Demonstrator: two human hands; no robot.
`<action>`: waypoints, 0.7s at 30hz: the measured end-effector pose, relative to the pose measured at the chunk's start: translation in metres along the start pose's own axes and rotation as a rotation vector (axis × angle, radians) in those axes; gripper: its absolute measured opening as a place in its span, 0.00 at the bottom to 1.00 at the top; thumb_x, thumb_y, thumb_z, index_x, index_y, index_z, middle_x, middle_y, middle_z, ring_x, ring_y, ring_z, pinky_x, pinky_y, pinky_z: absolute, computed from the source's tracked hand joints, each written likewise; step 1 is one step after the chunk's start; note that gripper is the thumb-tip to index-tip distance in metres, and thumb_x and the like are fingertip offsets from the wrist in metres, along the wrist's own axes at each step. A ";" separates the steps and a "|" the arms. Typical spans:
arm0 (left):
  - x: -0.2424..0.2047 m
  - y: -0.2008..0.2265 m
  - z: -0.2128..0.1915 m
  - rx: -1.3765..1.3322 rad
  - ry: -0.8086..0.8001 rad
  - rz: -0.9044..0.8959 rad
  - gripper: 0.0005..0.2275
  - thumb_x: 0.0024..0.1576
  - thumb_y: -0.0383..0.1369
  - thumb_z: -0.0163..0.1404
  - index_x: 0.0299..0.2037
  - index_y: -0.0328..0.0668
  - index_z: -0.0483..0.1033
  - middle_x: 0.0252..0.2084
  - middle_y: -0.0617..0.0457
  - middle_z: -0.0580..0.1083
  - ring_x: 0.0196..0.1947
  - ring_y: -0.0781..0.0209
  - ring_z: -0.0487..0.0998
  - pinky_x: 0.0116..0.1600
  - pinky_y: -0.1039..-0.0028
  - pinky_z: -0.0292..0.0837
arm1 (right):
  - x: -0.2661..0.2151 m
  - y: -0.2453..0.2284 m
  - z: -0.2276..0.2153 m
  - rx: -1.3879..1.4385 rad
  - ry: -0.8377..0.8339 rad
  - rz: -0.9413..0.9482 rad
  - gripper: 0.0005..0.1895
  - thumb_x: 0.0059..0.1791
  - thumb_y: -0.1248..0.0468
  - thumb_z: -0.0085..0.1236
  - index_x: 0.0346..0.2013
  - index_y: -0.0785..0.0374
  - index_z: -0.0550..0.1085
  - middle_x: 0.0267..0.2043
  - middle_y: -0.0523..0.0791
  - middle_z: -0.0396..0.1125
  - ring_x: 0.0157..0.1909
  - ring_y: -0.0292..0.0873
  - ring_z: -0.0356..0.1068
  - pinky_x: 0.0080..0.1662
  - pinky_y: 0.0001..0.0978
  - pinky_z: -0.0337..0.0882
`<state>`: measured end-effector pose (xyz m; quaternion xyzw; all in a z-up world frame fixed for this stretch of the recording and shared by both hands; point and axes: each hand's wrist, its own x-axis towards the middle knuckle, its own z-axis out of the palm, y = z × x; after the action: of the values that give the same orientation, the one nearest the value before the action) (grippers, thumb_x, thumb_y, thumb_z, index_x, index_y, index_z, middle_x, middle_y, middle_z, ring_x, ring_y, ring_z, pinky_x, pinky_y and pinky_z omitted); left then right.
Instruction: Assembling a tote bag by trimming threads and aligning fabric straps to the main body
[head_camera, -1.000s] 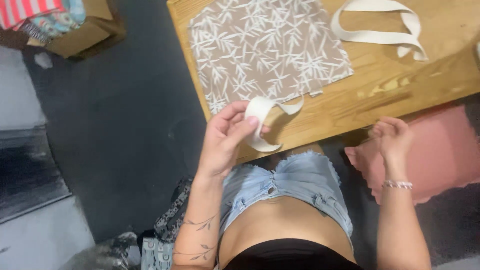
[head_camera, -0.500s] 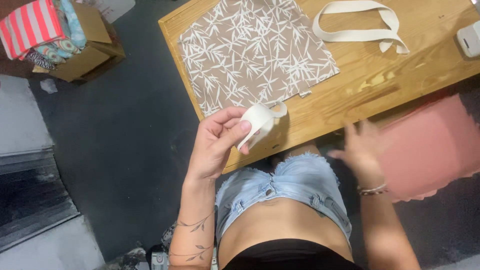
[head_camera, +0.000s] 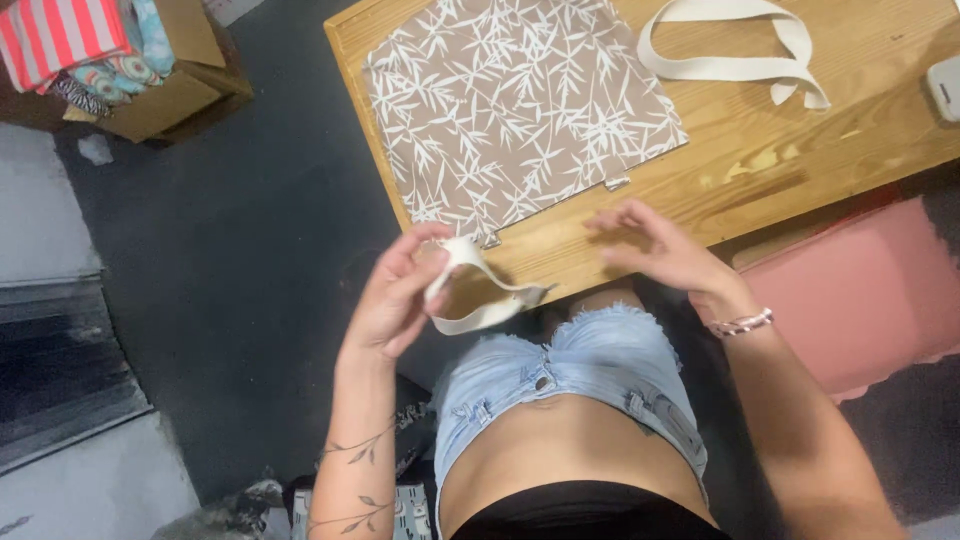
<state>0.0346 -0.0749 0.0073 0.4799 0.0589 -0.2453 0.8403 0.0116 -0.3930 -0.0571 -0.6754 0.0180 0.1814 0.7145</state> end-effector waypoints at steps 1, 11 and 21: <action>-0.001 -0.007 0.004 0.021 0.001 -0.040 0.13 0.58 0.25 0.51 0.54 0.35 0.71 0.31 0.46 0.77 0.15 0.69 0.75 0.20 0.84 0.71 | 0.008 -0.002 0.010 -0.122 -0.086 -0.070 0.25 0.43 0.65 0.67 0.50 0.65 0.66 0.58 0.54 0.66 0.71 0.59 0.57 0.69 0.60 0.54; -0.005 0.007 -0.017 0.349 0.022 0.053 0.19 0.40 0.17 0.65 0.43 0.23 0.78 0.25 0.45 0.74 0.15 0.71 0.71 0.19 0.82 0.70 | 0.016 -0.032 0.027 -0.152 -0.486 0.034 0.17 0.54 0.56 0.52 0.27 0.60 0.80 0.20 0.41 0.71 0.29 0.37 0.68 0.39 0.33 0.70; -0.056 0.082 -0.012 0.681 -0.333 0.049 0.10 0.59 0.31 0.53 0.49 0.39 0.79 0.41 0.49 0.72 0.16 0.73 0.68 0.16 0.87 0.62 | -0.051 -0.125 -0.070 -0.228 -0.381 -0.172 0.12 0.48 0.60 0.57 0.27 0.64 0.81 0.22 0.41 0.78 0.24 0.33 0.76 0.29 0.23 0.72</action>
<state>0.0257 -0.0104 0.0830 0.6866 -0.1751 -0.3051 0.6362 0.0149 -0.4759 0.0703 -0.7044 -0.1955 0.2450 0.6369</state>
